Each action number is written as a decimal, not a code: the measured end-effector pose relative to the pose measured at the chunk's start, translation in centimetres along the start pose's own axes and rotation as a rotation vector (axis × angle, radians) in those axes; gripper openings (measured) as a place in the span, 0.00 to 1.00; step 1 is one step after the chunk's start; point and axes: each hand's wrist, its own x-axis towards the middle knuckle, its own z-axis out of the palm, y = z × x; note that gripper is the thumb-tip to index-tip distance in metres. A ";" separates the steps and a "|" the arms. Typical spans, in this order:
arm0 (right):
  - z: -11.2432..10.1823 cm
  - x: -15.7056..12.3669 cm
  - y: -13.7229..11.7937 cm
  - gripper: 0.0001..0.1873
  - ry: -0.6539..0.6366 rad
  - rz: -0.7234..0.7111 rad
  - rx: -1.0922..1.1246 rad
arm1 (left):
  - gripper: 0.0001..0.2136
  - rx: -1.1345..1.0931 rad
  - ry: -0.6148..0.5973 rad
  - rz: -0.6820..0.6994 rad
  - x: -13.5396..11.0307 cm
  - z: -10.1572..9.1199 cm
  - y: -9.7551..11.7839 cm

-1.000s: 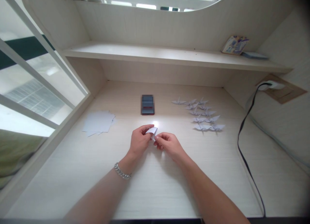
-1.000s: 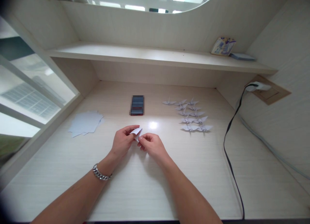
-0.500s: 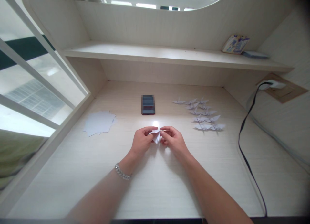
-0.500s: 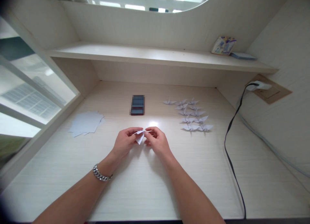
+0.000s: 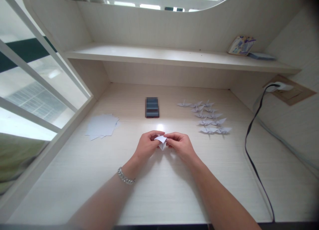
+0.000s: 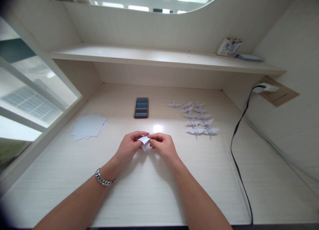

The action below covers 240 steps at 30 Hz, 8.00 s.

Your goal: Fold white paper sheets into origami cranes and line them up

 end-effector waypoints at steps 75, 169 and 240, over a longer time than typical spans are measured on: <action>-0.2 -0.9 -0.7 0.11 0.105 -0.112 -0.187 | 0.12 -0.237 -0.257 -0.070 -0.3 0.1 0.2; -0.7 -0.3 -0.4 0.13 0.045 -0.112 -0.047 | 0.08 0.226 -0.239 -0.110 -0.7 -0.1 0.4; 0.8 -0.4 0.3 0.13 0.312 -0.210 0.081 | 0.26 -0.184 -0.140 -0.059 -1.3 1.4 0.7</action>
